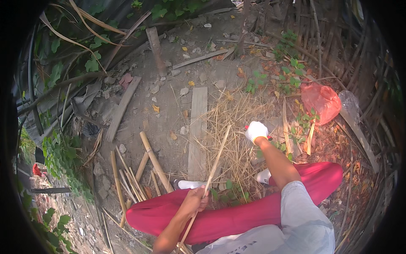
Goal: The person sits cross-legged on the ground and uses a knife to shave the surface of a long bamboo stick. They hold the stick with one hand and scrape along its length with the knife in the other hand, removing thin strips of bamboo.
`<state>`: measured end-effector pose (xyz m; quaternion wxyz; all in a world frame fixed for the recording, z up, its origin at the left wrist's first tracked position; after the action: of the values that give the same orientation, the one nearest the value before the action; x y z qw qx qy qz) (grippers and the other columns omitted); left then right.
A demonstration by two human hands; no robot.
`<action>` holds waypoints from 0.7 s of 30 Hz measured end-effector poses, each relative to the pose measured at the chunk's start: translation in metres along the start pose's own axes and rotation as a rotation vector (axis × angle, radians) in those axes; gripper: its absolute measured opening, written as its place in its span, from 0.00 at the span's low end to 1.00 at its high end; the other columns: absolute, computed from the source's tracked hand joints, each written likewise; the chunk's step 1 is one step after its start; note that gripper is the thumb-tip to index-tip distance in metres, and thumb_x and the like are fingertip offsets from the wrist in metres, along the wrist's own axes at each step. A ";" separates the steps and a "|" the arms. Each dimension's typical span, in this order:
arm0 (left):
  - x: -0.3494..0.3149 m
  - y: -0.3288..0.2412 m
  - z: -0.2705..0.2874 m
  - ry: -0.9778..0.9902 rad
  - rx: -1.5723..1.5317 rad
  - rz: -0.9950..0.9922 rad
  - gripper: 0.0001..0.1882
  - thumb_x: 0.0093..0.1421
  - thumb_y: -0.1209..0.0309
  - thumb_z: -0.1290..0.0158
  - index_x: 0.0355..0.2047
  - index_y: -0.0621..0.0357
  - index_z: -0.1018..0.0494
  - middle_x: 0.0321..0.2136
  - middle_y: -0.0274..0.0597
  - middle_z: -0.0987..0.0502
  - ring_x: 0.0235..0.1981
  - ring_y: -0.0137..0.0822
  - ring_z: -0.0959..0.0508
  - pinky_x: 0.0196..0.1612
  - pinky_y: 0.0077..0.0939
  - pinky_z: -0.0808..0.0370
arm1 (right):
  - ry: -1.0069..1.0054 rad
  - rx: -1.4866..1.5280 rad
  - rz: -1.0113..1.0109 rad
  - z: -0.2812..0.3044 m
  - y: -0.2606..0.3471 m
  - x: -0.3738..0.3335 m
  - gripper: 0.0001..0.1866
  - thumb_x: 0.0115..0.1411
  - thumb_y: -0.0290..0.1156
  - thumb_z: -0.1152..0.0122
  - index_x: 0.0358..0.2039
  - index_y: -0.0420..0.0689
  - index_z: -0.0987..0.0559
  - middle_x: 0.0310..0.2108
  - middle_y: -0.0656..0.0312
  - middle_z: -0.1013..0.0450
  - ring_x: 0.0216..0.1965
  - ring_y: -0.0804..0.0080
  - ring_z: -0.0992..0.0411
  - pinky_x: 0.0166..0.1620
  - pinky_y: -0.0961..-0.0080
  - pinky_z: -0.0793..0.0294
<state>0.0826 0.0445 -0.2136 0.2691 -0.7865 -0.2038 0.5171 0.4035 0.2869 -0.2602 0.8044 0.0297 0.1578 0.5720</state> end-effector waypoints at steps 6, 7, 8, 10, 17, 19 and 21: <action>-0.002 -0.015 0.006 -0.098 0.145 -0.119 0.20 0.78 0.55 0.64 0.34 0.54 0.34 0.18 0.26 0.38 0.16 0.20 0.40 0.16 0.18 0.44 | 0.109 0.445 0.144 0.012 -0.003 -0.017 0.20 0.60 0.46 0.36 0.26 0.39 0.16 0.24 0.52 0.21 0.29 0.62 0.23 0.34 0.64 0.27; -0.005 -0.016 0.012 -0.158 0.301 -0.181 0.20 0.77 0.55 0.62 0.34 0.55 0.33 0.18 0.27 0.37 0.15 0.22 0.39 0.16 0.23 0.42 | 0.126 0.604 0.144 0.020 0.004 -0.026 0.21 0.60 0.47 0.35 0.24 0.39 0.17 0.22 0.55 0.23 0.26 0.67 0.26 0.32 0.66 0.30; -0.014 -0.027 0.014 -0.211 0.449 -0.309 0.20 0.77 0.55 0.62 0.34 0.57 0.33 0.18 0.30 0.34 0.15 0.25 0.36 0.17 0.26 0.40 | 0.141 0.764 0.146 0.031 0.013 -0.036 0.23 0.61 0.48 0.35 0.23 0.38 0.17 0.19 0.57 0.25 0.24 0.72 0.29 0.30 0.67 0.32; -0.038 -0.050 0.010 -0.306 0.748 -0.573 0.20 0.77 0.57 0.60 0.33 0.60 0.32 0.18 0.36 0.30 0.16 0.30 0.31 0.18 0.34 0.36 | 0.118 0.870 0.195 0.057 0.033 -0.053 0.23 0.65 0.47 0.37 0.25 0.39 0.17 0.19 0.64 0.27 0.24 0.80 0.35 0.28 0.71 0.36; -0.117 -0.115 0.010 -0.583 1.273 -0.549 0.12 0.74 0.65 0.55 0.37 0.62 0.32 0.16 0.64 0.29 0.21 0.66 0.25 0.26 0.56 0.31 | 0.175 1.263 0.294 0.111 0.086 -0.105 0.19 0.70 0.42 0.41 0.46 0.37 0.17 0.35 0.63 0.19 0.35 0.82 0.28 0.41 0.77 0.28; -0.131 -0.127 0.012 -0.558 1.420 -0.587 0.10 0.73 0.67 0.54 0.38 0.62 0.32 0.15 0.63 0.29 0.22 0.65 0.24 0.25 0.55 0.30 | 0.139 1.152 0.440 0.122 0.102 -0.121 0.19 0.70 0.41 0.40 0.47 0.36 0.18 0.39 0.62 0.19 0.39 0.81 0.27 0.45 0.77 0.27; -0.135 -0.149 0.005 -0.530 1.524 -0.642 0.09 0.71 0.68 0.50 0.36 0.61 0.32 0.15 0.58 0.28 0.22 0.63 0.23 0.24 0.53 0.28 | 0.153 1.087 0.508 0.120 0.106 -0.132 0.18 0.69 0.38 0.39 0.49 0.36 0.18 0.40 0.61 0.19 0.41 0.80 0.25 0.48 0.76 0.26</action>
<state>0.0204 0.0798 -0.0255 0.7993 -0.1500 -0.0700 0.5777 0.3026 0.2168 -0.0932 0.4985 0.4321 0.4728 0.5842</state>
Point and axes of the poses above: each hand's wrist, its own x-axis towards the middle knuckle, its own z-axis out of the back of the hand, y = z × x, the point moved 10 cm from there along x, towards the middle knuckle
